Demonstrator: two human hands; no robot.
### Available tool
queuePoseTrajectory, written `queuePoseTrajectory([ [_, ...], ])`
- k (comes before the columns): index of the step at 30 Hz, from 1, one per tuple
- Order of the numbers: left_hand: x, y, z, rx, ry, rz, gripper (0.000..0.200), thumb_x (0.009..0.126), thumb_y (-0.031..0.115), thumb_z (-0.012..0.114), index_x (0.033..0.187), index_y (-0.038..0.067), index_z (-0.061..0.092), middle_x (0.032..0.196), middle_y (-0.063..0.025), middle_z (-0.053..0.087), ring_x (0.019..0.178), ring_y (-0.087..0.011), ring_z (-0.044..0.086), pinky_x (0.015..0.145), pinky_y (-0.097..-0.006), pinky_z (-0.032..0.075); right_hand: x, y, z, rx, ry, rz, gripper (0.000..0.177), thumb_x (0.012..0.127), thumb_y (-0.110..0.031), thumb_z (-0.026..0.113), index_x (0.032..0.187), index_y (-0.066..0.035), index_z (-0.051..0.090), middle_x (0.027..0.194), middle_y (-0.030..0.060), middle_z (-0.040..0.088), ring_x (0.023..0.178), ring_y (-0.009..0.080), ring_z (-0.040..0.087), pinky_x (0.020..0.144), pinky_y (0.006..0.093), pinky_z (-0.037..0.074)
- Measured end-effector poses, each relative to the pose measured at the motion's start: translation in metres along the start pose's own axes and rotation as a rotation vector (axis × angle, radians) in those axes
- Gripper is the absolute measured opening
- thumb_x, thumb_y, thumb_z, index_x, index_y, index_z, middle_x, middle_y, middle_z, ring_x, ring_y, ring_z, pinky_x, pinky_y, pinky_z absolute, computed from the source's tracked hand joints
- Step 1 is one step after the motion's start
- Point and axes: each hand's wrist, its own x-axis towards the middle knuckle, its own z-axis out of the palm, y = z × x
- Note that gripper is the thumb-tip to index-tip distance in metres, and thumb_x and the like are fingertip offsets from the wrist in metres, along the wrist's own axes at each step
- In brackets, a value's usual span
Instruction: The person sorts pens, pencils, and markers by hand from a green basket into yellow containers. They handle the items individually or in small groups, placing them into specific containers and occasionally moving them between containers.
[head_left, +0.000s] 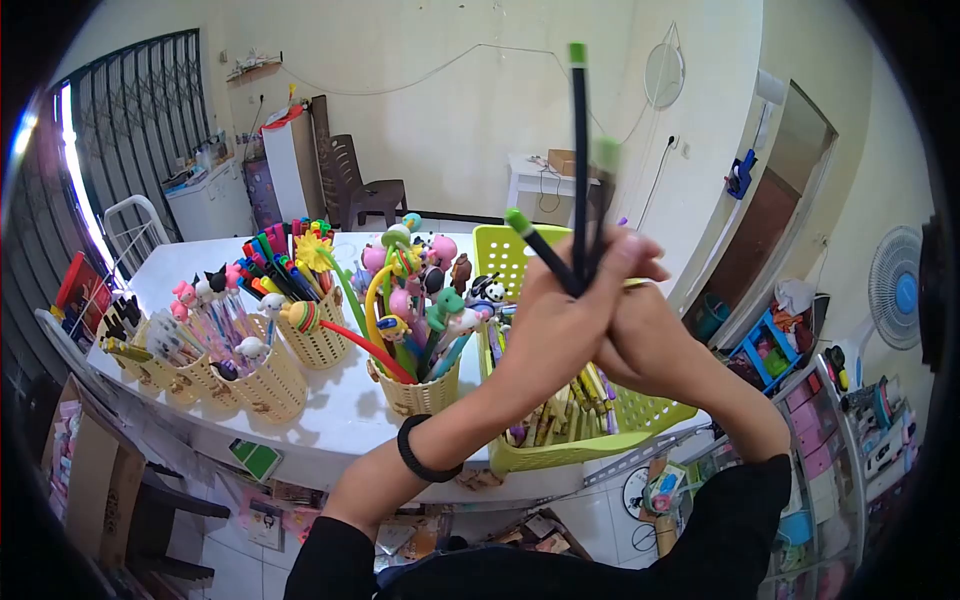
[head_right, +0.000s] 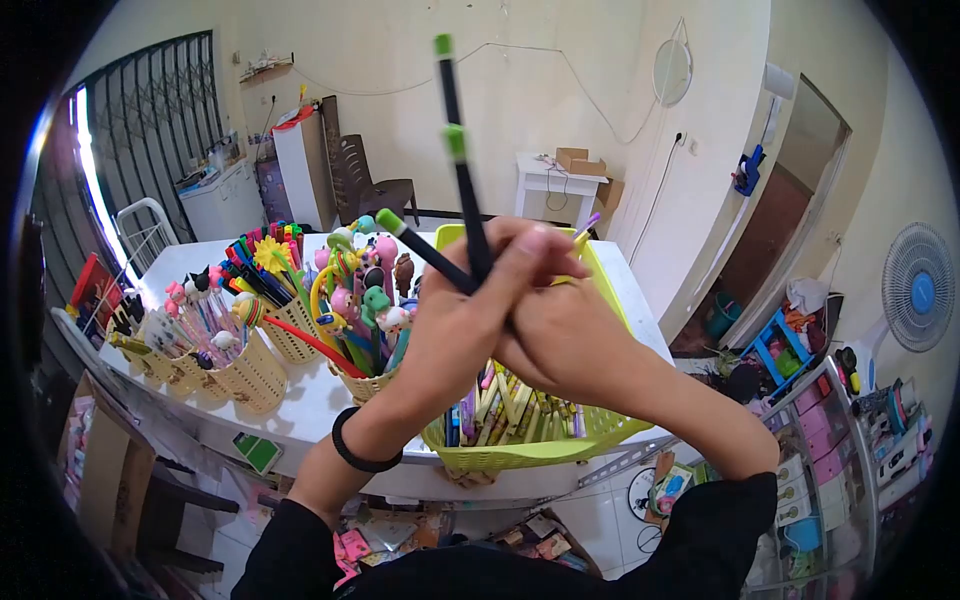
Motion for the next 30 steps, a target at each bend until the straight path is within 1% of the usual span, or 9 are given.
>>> queuePoseTrajectory([
  [3,-0.001,-0.004,-0.008,0.022,0.152,0.016,0.025,0.085,0.02,0.041,0.077,-0.001,0.052,0.062,-0.0086,0.055,0.064,-0.0146,0.056,0.064,-0.0261,0.045,0.006,-0.001,0.012,-0.189,-0.061,0.016,0.027,0.073,-0.017,0.048,0.084,0.007,0.044,0.07,0.0183,0.053,0.065,0.0326,0.053,0.059,0.0371,0.043],
  [5,-0.004,-0.002,-0.011,0.081,0.218,0.026,0.029,0.087,0.021,0.037,0.076,-0.002,0.049,0.056,-0.0083,0.053,0.061,-0.0162,0.058,0.059,-0.0246,0.045,0.011,0.001,0.014,-0.214,0.088,-0.234,0.03,0.073,-0.017,0.047,0.09,0.008,0.042,0.074,0.0204,0.052,0.068,0.0334,0.052,0.062,0.0378,0.043],
  [7,-0.007,0.004,-0.01,0.245,0.214,0.219,0.029,0.087,0.021,0.037,0.077,-0.003,0.049,0.053,-0.0076,0.052,0.061,-0.0166,0.058,0.058,-0.0238,0.045,0.015,0.002,-0.002,-0.11,-0.031,-0.228,0.035,0.074,-0.02,0.048,0.095,0.006,0.039,0.081,0.0221,0.05,0.072,0.0345,0.051,0.066,0.0377,0.042],
  [9,-0.011,0.01,-0.004,0.294,0.241,0.301,0.03,0.087,0.022,0.036,0.078,-0.004,0.048,0.054,-0.0078,0.053,0.055,-0.0132,0.057,0.046,-0.0206,0.042,0.022,-0.001,-0.027,0.238,-0.6,-0.068,0.036,0.075,-0.024,0.05,0.093,0.004,0.041,0.085,0.0207,0.051,0.074,0.0322,0.052,0.071,0.0365,0.042],
  [11,-0.017,0.025,-0.004,0.336,0.342,0.346,0.028,0.088,0.022,0.033,0.085,-0.002,0.047,0.05,-0.0025,0.046,0.041,-0.007,0.048,0.033,-0.0176,0.03,0.028,0.01,-0.031,0.35,-0.58,-0.112,0.035,0.075,-0.025,0.052,0.094,0.003,0.045,0.083,0.0175,0.052,0.075,0.0289,0.053,0.072,0.0349,0.042],
  [14,-0.025,0.036,-0.031,-0.115,0.098,0.41,0.024,0.089,0.022,0.027,0.098,0.004,0.041,0.047,0.0038,0.026,0.029,-0.0026,0.023,0.028,-0.0165,0.017,0.031,0.04,-0.012,0.304,-0.617,-0.094,0.025,0.068,-0.008,0.05,0.091,0.002,0.052,0.084,0.0139,0.055,0.077,0.0252,0.054,0.07,0.034,0.044],
  [16,-0.039,0.051,-0.048,-0.334,-0.003,0.356,0.024,0.09,0.018,0.023,0.099,0.002,0.037,0.048,0.0026,0.031,0.028,-0.0014,0.024,0.026,-0.0158,0.019,0.028,0.052,0.014,0.06,-0.649,-0.128,0.026,0.065,-0.005,0.046,0.089,0.0,0.055,0.084,0.0137,0.056,0.078,0.0254,0.055,0.067,0.0355,0.044],
  [18,-0.055,0.063,-0.06,-0.435,0.042,0.284,0.02,0.09,0.02,0.021,0.093,0.005,0.035,0.044,0.0011,0.031,0.025,-0.0033,0.023,0.025,-0.0166,0.018,0.032,0.05,0.039,-0.06,-1.004,0.069,0.027,0.066,-0.007,0.047,0.093,-0.006,0.055,0.089,0.0146,0.054,0.084,0.0287,0.052,0.072,0.037,0.042],
  [30,-0.124,0.004,-0.076,-0.008,0.44,0.358,0.023,0.089,0.024,0.028,0.079,0.005,0.036,0.039,0.0015,0.029,0.026,-0.0041,0.018,0.027,-0.0176,0.016,0.017,0.071,0.077,-0.242,-0.843,0.026,0.022,0.069,-0.011,0.048,0.089,-0.009,0.057,0.074,0.0112,0.057,0.071,0.028,0.056,0.063,0.0381,0.044],
])
